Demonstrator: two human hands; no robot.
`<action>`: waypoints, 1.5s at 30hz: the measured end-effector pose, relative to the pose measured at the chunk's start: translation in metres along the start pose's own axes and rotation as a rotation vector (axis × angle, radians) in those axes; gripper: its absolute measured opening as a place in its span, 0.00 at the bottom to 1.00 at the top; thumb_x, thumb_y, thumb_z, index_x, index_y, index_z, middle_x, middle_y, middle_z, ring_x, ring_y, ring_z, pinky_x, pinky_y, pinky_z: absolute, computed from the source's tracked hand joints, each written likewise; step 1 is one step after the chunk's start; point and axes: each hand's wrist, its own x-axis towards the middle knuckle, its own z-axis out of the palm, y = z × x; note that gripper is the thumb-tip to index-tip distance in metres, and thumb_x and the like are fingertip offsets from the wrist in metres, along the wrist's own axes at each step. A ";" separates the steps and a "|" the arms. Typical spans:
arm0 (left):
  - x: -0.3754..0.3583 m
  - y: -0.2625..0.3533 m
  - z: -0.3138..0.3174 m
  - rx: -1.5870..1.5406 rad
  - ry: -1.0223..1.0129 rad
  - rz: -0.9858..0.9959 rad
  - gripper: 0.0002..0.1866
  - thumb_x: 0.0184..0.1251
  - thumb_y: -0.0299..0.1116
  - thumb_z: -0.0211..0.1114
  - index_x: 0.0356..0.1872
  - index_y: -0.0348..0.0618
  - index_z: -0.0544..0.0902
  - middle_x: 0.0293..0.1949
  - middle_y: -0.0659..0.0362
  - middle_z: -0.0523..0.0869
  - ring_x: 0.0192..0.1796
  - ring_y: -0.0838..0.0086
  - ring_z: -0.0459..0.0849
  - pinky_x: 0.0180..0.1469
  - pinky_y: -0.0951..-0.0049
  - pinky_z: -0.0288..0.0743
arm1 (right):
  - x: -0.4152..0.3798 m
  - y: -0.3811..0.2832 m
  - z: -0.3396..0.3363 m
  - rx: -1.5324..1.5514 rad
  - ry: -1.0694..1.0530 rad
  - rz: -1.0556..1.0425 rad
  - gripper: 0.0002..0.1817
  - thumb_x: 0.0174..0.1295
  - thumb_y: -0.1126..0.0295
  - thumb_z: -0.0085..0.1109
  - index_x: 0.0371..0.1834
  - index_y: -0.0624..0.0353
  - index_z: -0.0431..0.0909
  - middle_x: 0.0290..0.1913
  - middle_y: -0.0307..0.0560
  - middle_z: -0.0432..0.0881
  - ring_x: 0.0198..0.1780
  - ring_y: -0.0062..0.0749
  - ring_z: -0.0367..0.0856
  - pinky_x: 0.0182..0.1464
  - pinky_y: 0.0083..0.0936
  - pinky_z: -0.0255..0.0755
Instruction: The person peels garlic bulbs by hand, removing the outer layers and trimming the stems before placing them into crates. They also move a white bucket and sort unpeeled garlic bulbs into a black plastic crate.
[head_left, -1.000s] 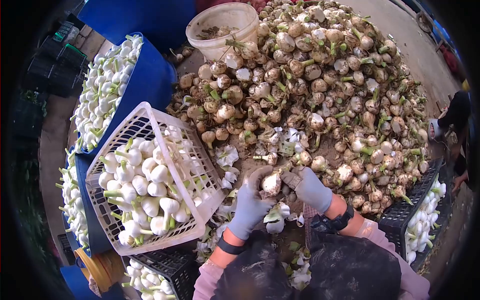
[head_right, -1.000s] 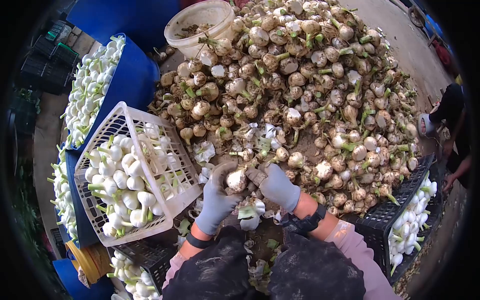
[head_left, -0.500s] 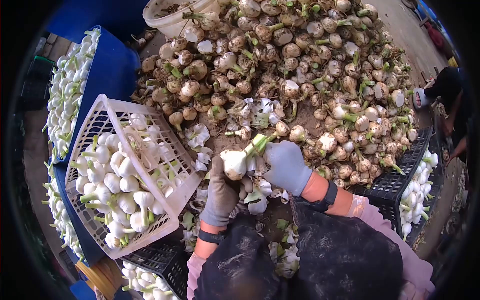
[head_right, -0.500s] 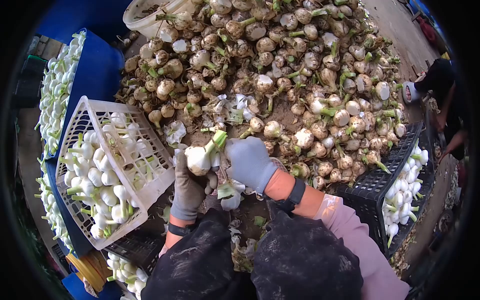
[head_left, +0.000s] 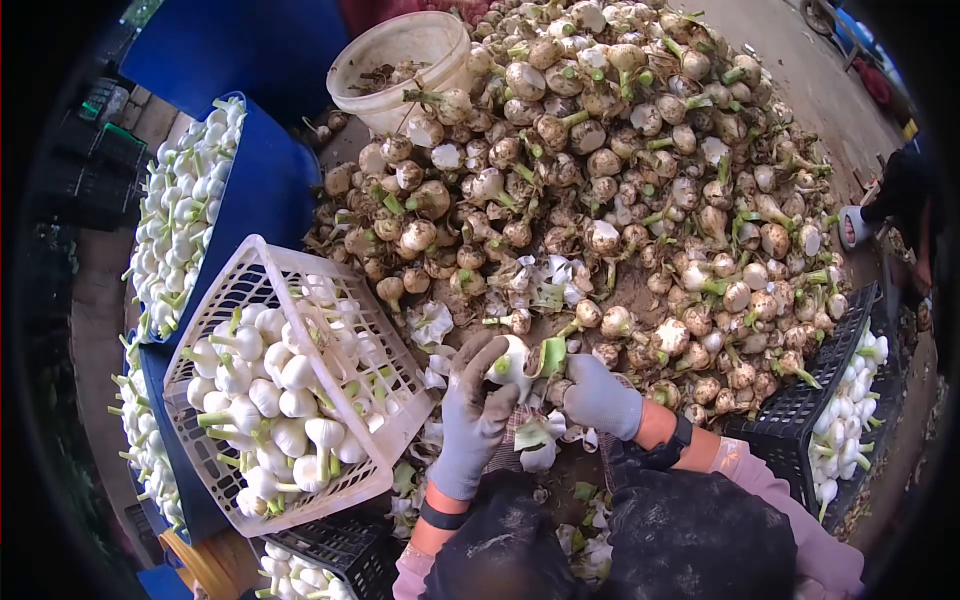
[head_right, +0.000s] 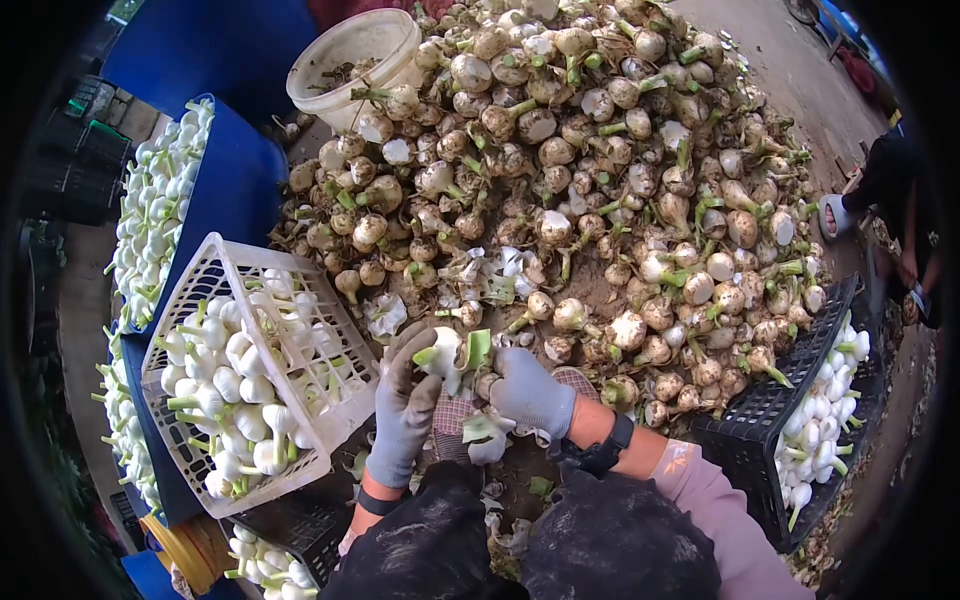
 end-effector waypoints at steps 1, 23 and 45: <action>-0.002 0.011 0.004 -0.026 -0.017 -0.080 0.27 0.62 0.36 0.67 0.61 0.36 0.72 0.62 0.49 0.69 0.66 0.62 0.67 0.66 0.63 0.64 | 0.003 0.005 0.001 0.168 0.102 -0.070 0.12 0.62 0.75 0.53 0.48 0.65 0.79 0.35 0.53 0.85 0.35 0.34 0.83 0.39 0.32 0.76; 0.012 0.079 -0.159 0.123 0.756 -0.075 0.14 0.72 0.25 0.54 0.55 0.31 0.77 0.57 0.49 0.79 0.58 0.68 0.79 0.62 0.70 0.71 | 0.002 -0.038 -0.068 -1.175 -0.269 -0.102 0.29 0.53 0.69 0.60 0.63 0.45 0.72 0.42 0.54 0.80 0.42 0.50 0.81 0.42 0.41 0.74; 0.121 -0.004 -0.180 0.851 -0.018 0.063 0.18 0.49 0.35 0.68 0.44 0.49 0.81 0.48 0.58 0.81 0.59 0.56 0.74 0.71 0.45 0.51 | 0.370 -0.237 -0.040 -1.526 0.459 -0.257 0.16 0.53 0.68 0.59 0.46 0.53 0.78 0.43 0.54 0.84 0.47 0.47 0.84 0.48 0.40 0.76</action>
